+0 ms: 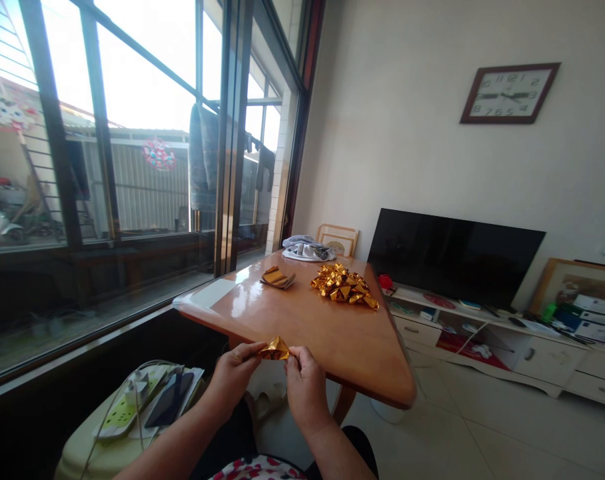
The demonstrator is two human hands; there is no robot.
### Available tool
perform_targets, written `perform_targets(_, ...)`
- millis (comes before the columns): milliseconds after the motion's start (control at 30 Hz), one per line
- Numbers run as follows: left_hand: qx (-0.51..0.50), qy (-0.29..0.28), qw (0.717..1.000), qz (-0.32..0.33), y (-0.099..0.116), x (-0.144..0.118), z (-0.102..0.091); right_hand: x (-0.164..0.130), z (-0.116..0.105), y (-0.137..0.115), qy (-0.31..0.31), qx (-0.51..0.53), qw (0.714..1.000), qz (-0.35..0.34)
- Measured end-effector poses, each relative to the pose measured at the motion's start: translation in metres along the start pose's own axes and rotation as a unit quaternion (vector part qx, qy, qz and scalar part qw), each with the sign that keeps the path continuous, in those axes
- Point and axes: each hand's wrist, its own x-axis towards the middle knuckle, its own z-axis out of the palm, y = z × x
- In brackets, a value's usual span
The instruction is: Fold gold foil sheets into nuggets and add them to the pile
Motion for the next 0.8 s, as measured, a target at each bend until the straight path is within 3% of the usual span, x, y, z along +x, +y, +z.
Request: perform_targets(800, 0.04, -0.016, 0.999, 0.01, -0.0002, -0.0029, -0.0013, -0.0005, -0.0016, -0.0008, 0.002, 0.01, 1.0, 0.01)
